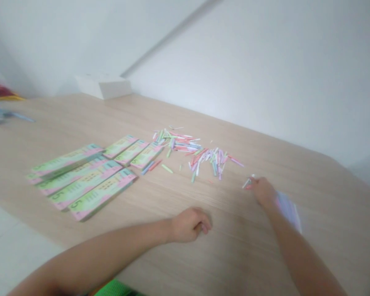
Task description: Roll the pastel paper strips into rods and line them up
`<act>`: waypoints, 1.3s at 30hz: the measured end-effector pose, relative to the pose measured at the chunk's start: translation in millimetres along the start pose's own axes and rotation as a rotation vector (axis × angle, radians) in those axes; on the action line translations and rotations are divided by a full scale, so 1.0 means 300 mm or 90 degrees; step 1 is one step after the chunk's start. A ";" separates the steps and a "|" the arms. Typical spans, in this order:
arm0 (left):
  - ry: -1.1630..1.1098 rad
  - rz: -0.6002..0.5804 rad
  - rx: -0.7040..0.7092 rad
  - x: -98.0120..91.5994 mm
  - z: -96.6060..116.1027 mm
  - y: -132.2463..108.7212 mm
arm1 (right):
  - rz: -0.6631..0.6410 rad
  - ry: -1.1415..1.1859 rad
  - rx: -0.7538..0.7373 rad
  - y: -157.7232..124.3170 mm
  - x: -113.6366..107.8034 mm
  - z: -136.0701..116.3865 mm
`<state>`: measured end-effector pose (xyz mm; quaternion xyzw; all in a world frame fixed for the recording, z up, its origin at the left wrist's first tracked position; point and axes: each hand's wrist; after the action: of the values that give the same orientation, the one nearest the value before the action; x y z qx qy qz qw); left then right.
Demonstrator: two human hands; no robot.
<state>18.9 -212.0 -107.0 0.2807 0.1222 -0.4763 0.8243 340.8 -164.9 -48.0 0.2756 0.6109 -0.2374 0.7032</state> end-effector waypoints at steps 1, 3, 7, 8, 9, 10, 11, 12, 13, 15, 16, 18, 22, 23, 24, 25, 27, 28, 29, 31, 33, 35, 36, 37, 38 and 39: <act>0.027 0.001 0.007 0.000 0.005 -0.002 | -0.002 0.005 -0.024 -0.009 -0.009 -0.027; 0.136 0.024 0.019 -0.020 0.015 -0.003 | 0.001 0.008 -0.080 -0.046 -0.026 -0.091; 0.463 0.188 -0.084 -0.170 0.013 0.007 | 0.023 -0.031 -0.246 -0.196 -0.048 -0.226; 0.525 0.244 -0.168 -0.224 0.003 0.010 | 0.028 -0.041 -0.294 -0.242 -0.052 -0.253; 0.573 0.293 -0.252 -0.278 -0.012 0.011 | 0.040 -0.048 -0.337 -0.286 -0.054 -0.276; 0.610 0.322 -0.313 -0.328 -0.031 0.011 | 0.047 -0.053 -0.387 -0.329 -0.056 -0.294; 0.636 0.335 -0.356 -0.371 -0.053 0.010 | 0.053 -0.058 -0.435 -0.367 -0.056 -0.308; 0.652 0.334 -0.385 -0.406 -0.076 0.007 | 0.057 -0.062 -0.485 -0.401 -0.055 -0.317; 0.661 0.326 -0.401 -0.430 -0.099 0.003 | 0.058 -0.067 -0.529 -0.429 -0.054 -0.323; 0.666 0.294 -0.403 -0.453 -0.136 -0.004 | 0.061 -0.078 -0.596 -0.472 -0.048 -0.328; 0.664 0.271 -0.399 -0.454 -0.148 -0.005 | 0.061 -0.081 -0.619 -0.488 -0.044 -0.329; 0.654 0.224 -0.398 -0.447 -0.159 -0.004 | 0.064 -0.077 -0.647 -0.511 -0.037 -0.334; 0.651 0.206 -0.415 -0.428 -0.139 0.004 | 0.072 -0.031 -0.652 -0.551 -0.024 -0.375; 0.654 0.213 -0.420 -0.424 -0.131 0.006 | 0.072 -0.010 -0.650 -0.562 -0.022 -0.394; 0.654 0.221 -0.430 -0.419 -0.124 0.006 | 0.070 0.014 -0.649 -0.573 -0.019 -0.416; 0.650 0.229 -0.442 -0.415 -0.120 0.005 | 0.068 0.040 -0.645 -0.582 -0.017 -0.440; 0.631 0.255 -0.462 -0.405 -0.117 0.001 | 0.064 0.089 -0.626 -0.590 -0.011 -0.487; 0.619 0.271 -0.467 -0.402 -0.120 -0.002 | 0.065 0.111 -0.606 -0.587 -0.008 -0.508; 0.610 0.284 -0.464 -0.400 -0.124 -0.005 | 0.069 0.133 -0.580 -0.578 -0.003 -0.525; 0.604 0.307 -0.453 -0.403 -0.135 -0.010 | 0.082 0.173 -0.526 -0.544 0.013 -0.544; 0.608 0.327 -0.457 -0.417 -0.146 -0.014 | 0.103 0.214 -0.484 -0.499 0.037 -0.544; 0.613 0.342 -0.475 -0.437 -0.152 -0.014 | 0.132 0.264 -0.454 -0.457 0.066 -0.530; 0.612 0.348 -0.487 -0.446 -0.154 -0.014 | 0.150 0.300 -0.434 -0.441 0.080 -0.522; 0.610 0.350 -0.497 -0.454 -0.156 -0.013 | 0.177 0.339 -0.412 -0.428 0.095 -0.515; 0.607 0.350 -0.505 -0.460 -0.158 -0.012 | 0.209 0.369 -0.389 -0.419 0.108 -0.510; 0.602 0.354 -0.513 -0.463 -0.162 -0.010 | 0.231 0.390 -0.385 -0.412 0.122 -0.509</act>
<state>-52.2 -85.4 -82.4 0.1507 0.5608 0.0103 0.8140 151.8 -152.4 -111.7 0.2182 0.7743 0.1704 0.5690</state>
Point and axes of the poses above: each hand's wrist, its own y-axis towards the middle knuckle, its own x-axis out of the palm, z = x × y, and after that the axes turned 6 degrees about -y, right-handed
